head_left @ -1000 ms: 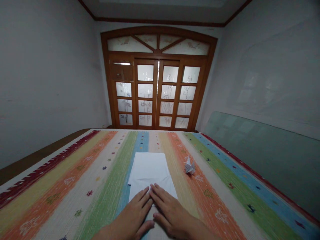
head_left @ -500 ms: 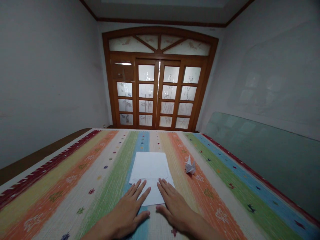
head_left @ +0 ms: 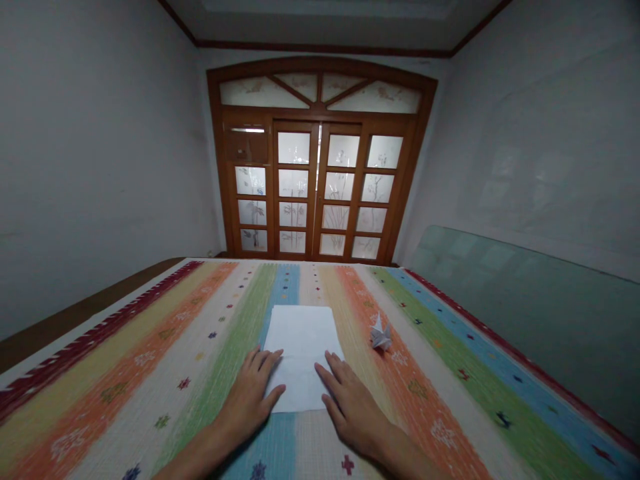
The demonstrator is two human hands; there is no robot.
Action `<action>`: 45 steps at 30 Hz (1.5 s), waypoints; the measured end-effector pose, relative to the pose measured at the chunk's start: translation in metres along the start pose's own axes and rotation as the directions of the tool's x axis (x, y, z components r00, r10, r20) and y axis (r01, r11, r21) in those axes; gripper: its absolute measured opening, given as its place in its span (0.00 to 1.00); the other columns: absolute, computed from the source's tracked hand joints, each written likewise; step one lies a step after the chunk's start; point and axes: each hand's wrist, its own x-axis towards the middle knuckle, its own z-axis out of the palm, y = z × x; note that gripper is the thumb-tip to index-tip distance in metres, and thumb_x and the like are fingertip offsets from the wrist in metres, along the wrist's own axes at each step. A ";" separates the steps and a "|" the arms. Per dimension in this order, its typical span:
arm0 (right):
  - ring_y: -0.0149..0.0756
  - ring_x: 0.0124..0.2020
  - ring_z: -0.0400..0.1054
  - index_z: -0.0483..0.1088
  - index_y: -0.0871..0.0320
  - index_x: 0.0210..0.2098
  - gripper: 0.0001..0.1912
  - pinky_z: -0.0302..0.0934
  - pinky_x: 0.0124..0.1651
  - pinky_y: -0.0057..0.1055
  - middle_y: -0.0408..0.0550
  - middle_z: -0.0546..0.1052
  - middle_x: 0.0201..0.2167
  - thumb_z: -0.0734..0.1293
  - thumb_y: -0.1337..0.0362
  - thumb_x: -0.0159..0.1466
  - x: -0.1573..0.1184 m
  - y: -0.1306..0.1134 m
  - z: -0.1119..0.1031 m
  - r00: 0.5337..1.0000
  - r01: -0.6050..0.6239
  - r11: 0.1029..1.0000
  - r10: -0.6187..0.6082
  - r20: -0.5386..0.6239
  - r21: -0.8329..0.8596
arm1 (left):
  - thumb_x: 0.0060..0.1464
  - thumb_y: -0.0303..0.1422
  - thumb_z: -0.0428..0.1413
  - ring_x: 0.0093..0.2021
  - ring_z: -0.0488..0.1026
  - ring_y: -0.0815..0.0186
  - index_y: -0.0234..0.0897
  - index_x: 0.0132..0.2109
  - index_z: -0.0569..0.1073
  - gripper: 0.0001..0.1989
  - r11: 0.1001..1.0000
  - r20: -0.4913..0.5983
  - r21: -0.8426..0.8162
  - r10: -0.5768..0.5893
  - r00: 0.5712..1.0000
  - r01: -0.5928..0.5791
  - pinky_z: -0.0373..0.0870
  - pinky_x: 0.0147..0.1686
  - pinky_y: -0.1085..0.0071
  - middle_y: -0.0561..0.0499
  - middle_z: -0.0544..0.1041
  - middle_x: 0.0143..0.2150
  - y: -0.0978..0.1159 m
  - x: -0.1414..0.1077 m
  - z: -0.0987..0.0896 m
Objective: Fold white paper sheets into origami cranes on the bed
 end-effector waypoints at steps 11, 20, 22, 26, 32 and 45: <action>0.52 0.71 0.55 0.69 0.53 0.63 0.27 0.56 0.70 0.51 0.58 0.65 0.69 0.62 0.75 0.67 -0.003 -0.002 -0.006 0.965 0.260 0.964 -0.259 -0.036 0.044 | 0.56 0.35 0.60 0.59 0.68 0.47 0.40 0.57 0.75 0.21 0.997 -0.019 -0.069 -0.018 1.000 0.016 0.64 0.62 0.47 0.40 0.75 0.55 0.009 0.002 -0.008; 0.51 0.70 0.57 0.71 0.54 0.62 0.27 0.56 0.70 0.51 0.58 0.66 0.69 0.62 0.75 0.66 -0.004 -0.001 -0.005 0.965 0.259 0.963 -0.255 -0.057 0.076 | 0.55 0.28 0.56 0.53 0.72 0.52 0.41 0.53 0.76 0.18 0.969 -0.020 -0.243 -0.060 0.998 0.054 0.68 0.58 0.50 0.44 0.76 0.50 0.019 0.008 -0.022; 0.51 0.70 0.58 0.71 0.53 0.62 0.27 0.57 0.70 0.51 0.58 0.66 0.69 0.62 0.74 0.66 -0.004 0.000 -0.004 0.965 0.260 0.962 -0.256 -0.063 0.079 | 0.55 0.26 0.54 0.53 0.73 0.53 0.41 0.55 0.75 0.20 0.946 -0.006 -0.319 -0.055 0.998 0.050 0.70 0.57 0.52 0.44 0.75 0.50 0.024 0.006 -0.024; 0.51 0.70 0.58 0.70 0.52 0.62 0.26 0.57 0.69 0.51 0.57 0.66 0.69 0.62 0.73 0.67 -0.003 0.001 -0.001 0.964 0.259 0.963 -0.254 -0.074 0.075 | 0.55 0.23 0.51 0.55 0.74 0.54 0.41 0.63 0.67 0.28 0.920 0.021 -0.391 0.002 1.000 0.006 0.72 0.57 0.55 0.43 0.75 0.56 0.033 -0.002 -0.021; 0.50 0.70 0.58 0.68 0.52 0.65 0.26 0.57 0.70 0.50 0.56 0.66 0.68 0.61 0.72 0.69 -0.004 0.004 0.003 0.968 0.247 0.968 -0.244 -0.064 0.049 | 0.60 0.23 0.46 0.62 0.72 0.56 0.44 0.72 0.54 0.34 0.936 -0.009 -0.351 0.028 1.000 -0.029 0.68 0.63 0.56 0.43 0.72 0.64 0.040 -0.016 -0.004; 0.47 0.47 0.72 0.74 0.57 0.55 0.17 0.66 0.52 0.43 0.56 0.78 0.45 0.64 0.68 0.68 0.000 -0.003 -0.017 0.982 0.109 0.987 -0.089 -0.166 0.116 | 0.53 0.28 0.54 0.43 0.80 0.56 0.36 0.58 0.73 0.23 0.797 0.206 -0.558 -0.136 0.969 0.230 0.74 0.46 0.64 0.47 0.84 0.43 0.035 -0.001 -0.016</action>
